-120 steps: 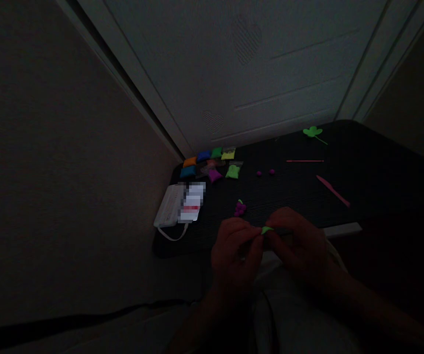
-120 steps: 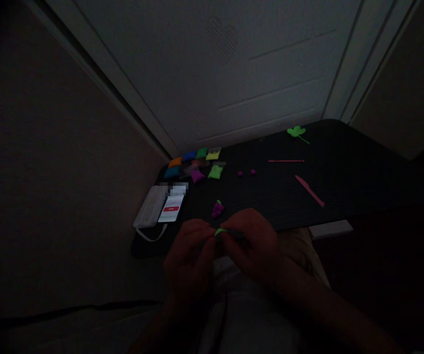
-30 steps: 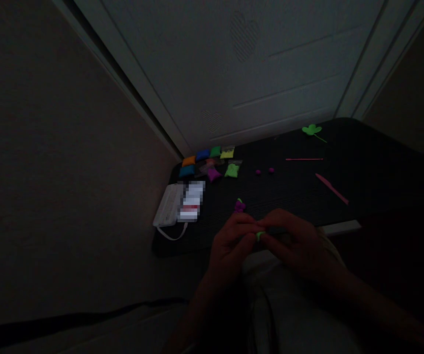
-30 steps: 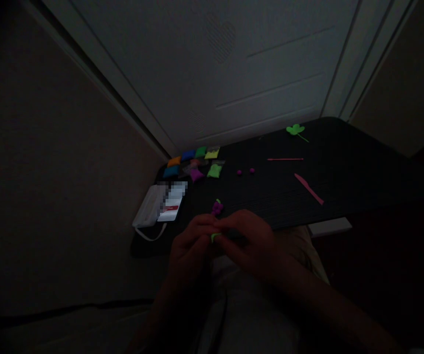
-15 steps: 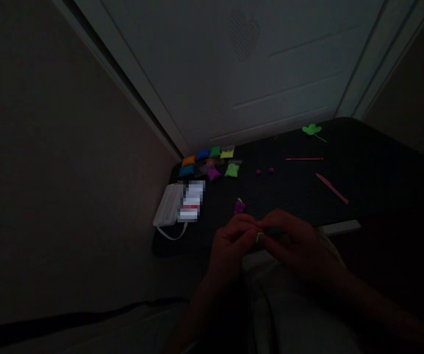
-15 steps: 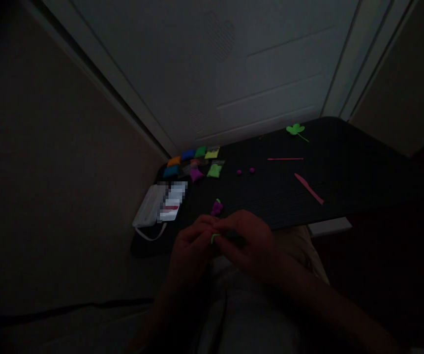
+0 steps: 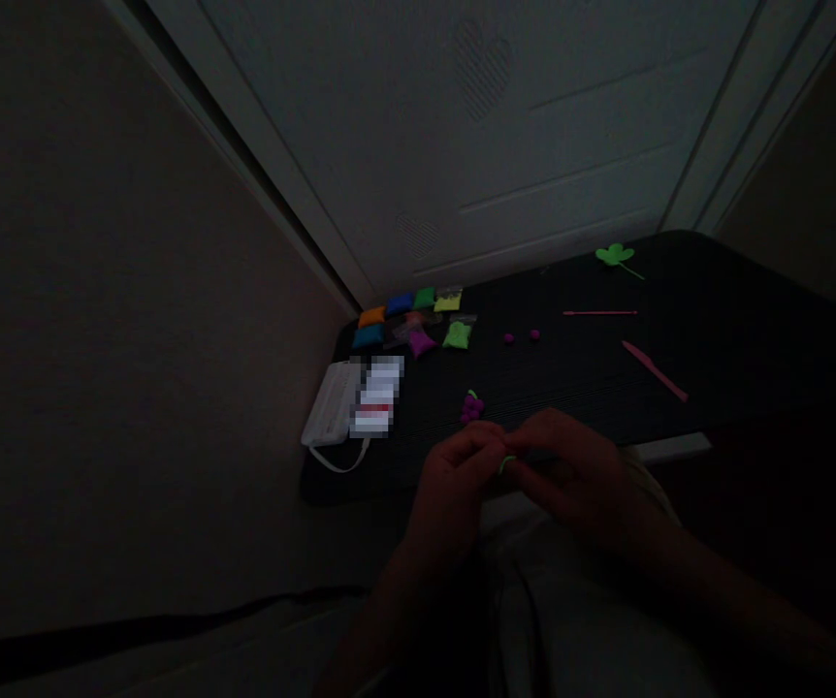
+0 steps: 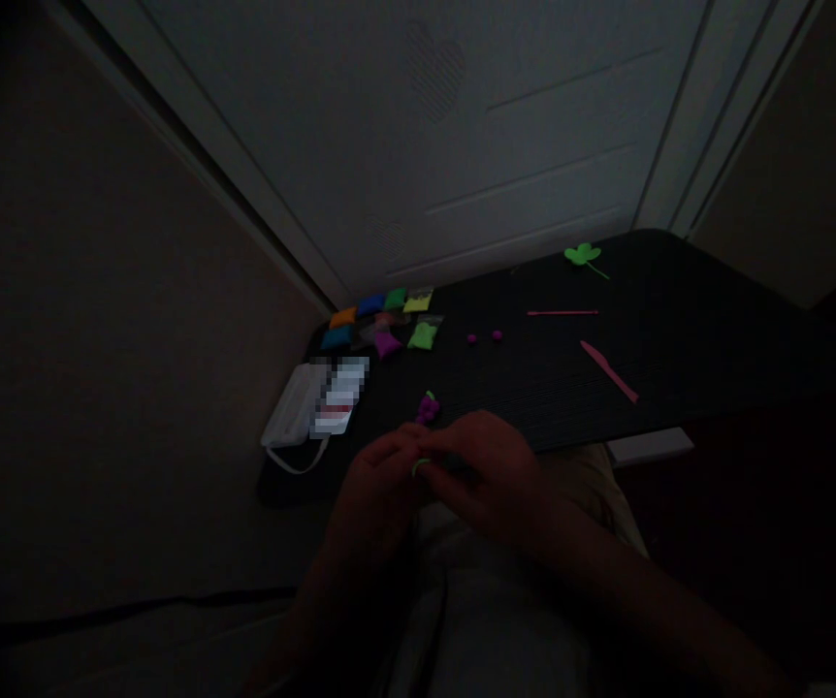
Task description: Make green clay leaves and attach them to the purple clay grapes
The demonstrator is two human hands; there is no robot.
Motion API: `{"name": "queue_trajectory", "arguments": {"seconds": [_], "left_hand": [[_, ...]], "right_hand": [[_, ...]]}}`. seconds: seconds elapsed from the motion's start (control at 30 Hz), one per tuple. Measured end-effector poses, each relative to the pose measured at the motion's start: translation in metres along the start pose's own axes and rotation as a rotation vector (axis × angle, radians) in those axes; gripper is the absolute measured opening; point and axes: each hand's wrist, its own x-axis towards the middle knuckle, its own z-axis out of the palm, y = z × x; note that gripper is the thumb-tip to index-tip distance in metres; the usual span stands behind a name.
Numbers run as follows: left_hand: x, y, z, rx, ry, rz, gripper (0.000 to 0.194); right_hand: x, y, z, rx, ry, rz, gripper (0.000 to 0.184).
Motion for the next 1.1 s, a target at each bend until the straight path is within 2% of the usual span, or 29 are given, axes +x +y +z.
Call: {"name": "queue_trajectory", "arguments": {"seconds": [0.27,0.47,0.63,0.83,1.1], "left_hand": [[0.000,0.001,0.001,-0.025,0.001,-0.024,0.008],[0.002,-0.003,0.004,-0.078,-0.006,0.016,0.010],[0.001,-0.004,0.005,-0.083,-0.017,-0.002,0.008],[0.000,-0.008,0.005,-0.117,-0.032,0.054,0.017],[0.000,-0.011,0.007,-0.138,-0.009,0.018,0.017]], "right_hand": [[0.004,-0.004,-0.003,-0.039,-0.038,0.039,0.013],[0.005,-0.005,-0.005,-0.051,-0.026,0.053,0.012],[0.005,-0.006,-0.004,-0.046,0.001,0.053,0.011],[0.005,-0.005,-0.004,-0.025,0.010,0.132,0.014],[0.001,-0.001,0.000,0.001,0.057,0.148,0.013]]}}
